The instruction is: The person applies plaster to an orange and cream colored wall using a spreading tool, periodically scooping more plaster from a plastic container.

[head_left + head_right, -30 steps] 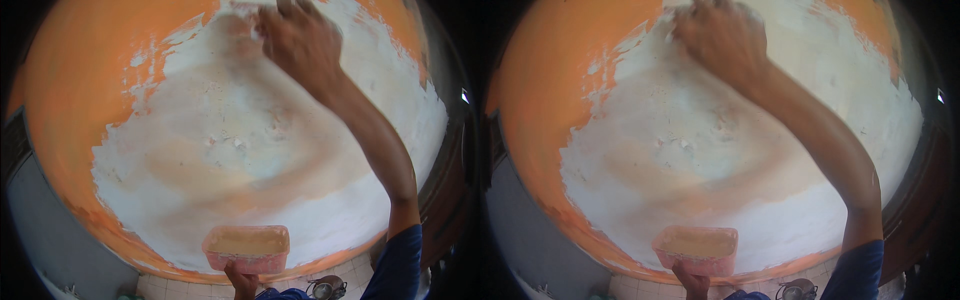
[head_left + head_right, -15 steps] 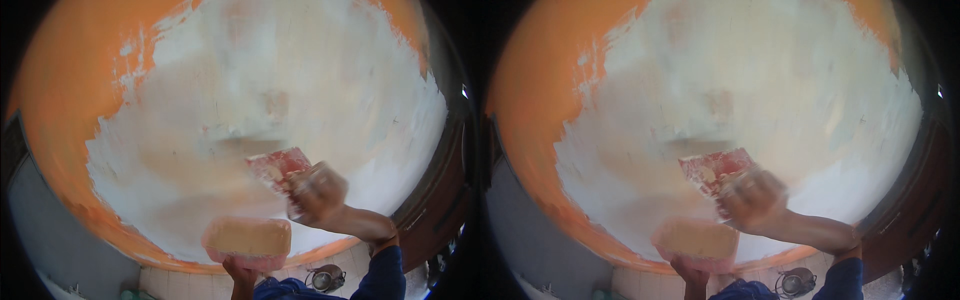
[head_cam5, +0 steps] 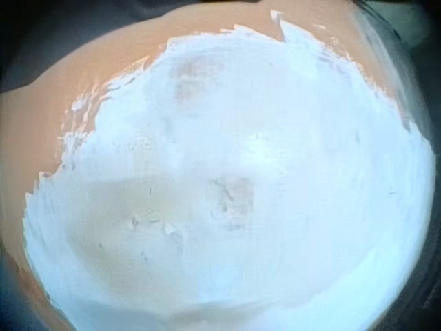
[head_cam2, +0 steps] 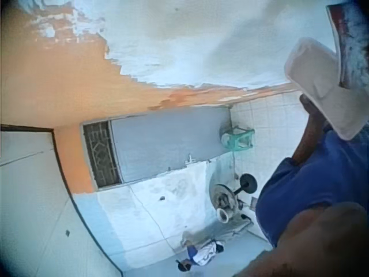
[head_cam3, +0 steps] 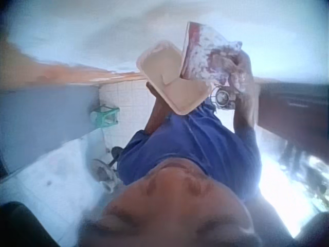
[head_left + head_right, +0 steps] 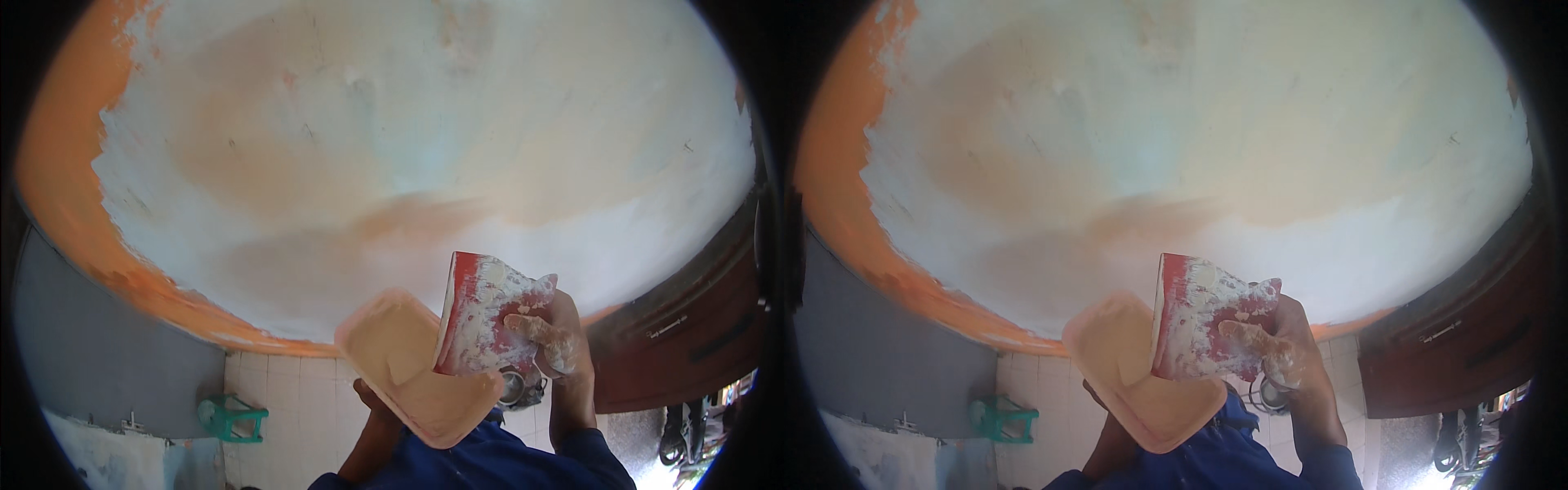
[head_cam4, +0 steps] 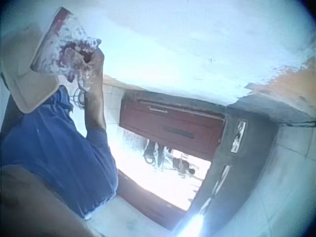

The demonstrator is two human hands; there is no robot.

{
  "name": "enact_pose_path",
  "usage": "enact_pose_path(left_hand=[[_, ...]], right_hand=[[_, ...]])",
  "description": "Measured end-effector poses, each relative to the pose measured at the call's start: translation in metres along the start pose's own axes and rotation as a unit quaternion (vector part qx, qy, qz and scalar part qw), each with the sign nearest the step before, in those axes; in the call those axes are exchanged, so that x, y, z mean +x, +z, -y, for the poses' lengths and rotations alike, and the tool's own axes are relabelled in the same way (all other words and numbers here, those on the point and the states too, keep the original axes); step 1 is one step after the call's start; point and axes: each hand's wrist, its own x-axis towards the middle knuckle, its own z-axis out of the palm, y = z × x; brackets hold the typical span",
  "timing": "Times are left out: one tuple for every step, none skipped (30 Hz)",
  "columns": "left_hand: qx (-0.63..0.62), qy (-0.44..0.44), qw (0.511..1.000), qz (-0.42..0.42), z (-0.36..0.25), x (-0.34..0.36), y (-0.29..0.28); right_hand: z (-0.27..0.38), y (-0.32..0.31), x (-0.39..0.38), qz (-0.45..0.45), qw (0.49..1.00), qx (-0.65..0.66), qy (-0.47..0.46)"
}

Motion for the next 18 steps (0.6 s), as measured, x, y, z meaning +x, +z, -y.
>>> enact_pose_path(left_hand=[[-0.041, 0.001, 0.998, 0.036, 0.005, 0.0, -0.007], [-0.083, -0.001, 0.994, 0.074, 0.012, 0.002, -0.015], [-0.124, 0.0, 0.986, 0.11, 0.017, 0.002, -0.022], [-0.106, -0.009, 0.987, 0.118, 0.02, 0.003, -0.024], [-0.089, -0.017, 0.988, 0.125, 0.022, 0.004, -0.026], [-0.011, -0.033, 0.994, 0.1, 0.02, 0.003, -0.026], [-0.013, -0.046, 0.995, 0.085, 0.016, -0.001, -0.018], [-0.013, -0.062, 0.995, 0.072, 0.014, -0.001, -0.007], [-0.091, -0.077, 0.991, 0.068, 0.012, -0.005, 0.011], [-0.168, -0.089, 0.98, 0.062, 0.011, -0.01, 0.021], [-0.161, -0.097, 0.978, 0.095, 0.016, -0.012, 0.014], [-0.154, -0.105, 0.974, 0.128, 0.02, -0.013, 0.005], [-0.148, -0.112, 0.97, 0.159, 0.025, -0.015, -0.004], [-0.14, -0.122, 0.967, 0.172, 0.025, -0.019, -0.01], [-0.135, -0.129, 0.967, 0.174, 0.025, -0.023, -0.013], [-0.132, -0.139, 0.965, 0.177, 0.028, -0.024, -0.018], [-0.132, -0.15, 0.964, 0.178, 0.03, -0.025, -0.022], [-0.131, -0.158, 0.963, 0.174, 0.032, -0.025, -0.025]], right_hand=[[-0.005, -0.002, -0.004, -0.002, 1.0, -0.001, -0.01], [-0.011, -0.005, -0.007, -0.009, 1.0, -0.004, 0.001], [-0.015, -0.007, -0.01, -0.015, 1.0, -0.008, 0.011], [-0.018, -0.011, -0.012, -0.023, 0.999, -0.012, 0.02], [-0.019, -0.014, -0.014, -0.022, 0.999, -0.036, 0.023], [-0.02, -0.016, -0.016, -0.02, 0.998, -0.061, 0.025], [-0.02, -0.017, -0.018, -0.014, 0.996, -0.086, 0.028], [-0.027, -0.016, -0.02, -0.023, 0.993, -0.111, 0.014], [-0.035, -0.013, -0.022, -0.031, 0.99, -0.135, 0.0], [-0.042, -0.012, -0.025, -0.038, 0.987, -0.159, -0.013], [-0.046, -0.017, -0.026, 0.008, 0.974, -0.224, -0.043], [-0.053, -0.016, -0.029, -0.004, 0.973, -0.226, -0.044], [-0.061, -0.013, -0.033, -0.015, 0.973, -0.227, -0.045], [-0.065, -0.008, -0.037, -0.024, 0.973, -0.227, -0.047], [-0.06, -0.005, -0.039, 0.009, 0.966, -0.258, -0.033], [-0.063, -0.003, -0.041, 0.024, 0.957, -0.288, -0.027], [-0.065, -0.001, -0.043, 0.04, 0.947, -0.318, -0.02], [-0.068, 0.0, -0.045, 0.056, 0.936, -0.347, -0.014]])
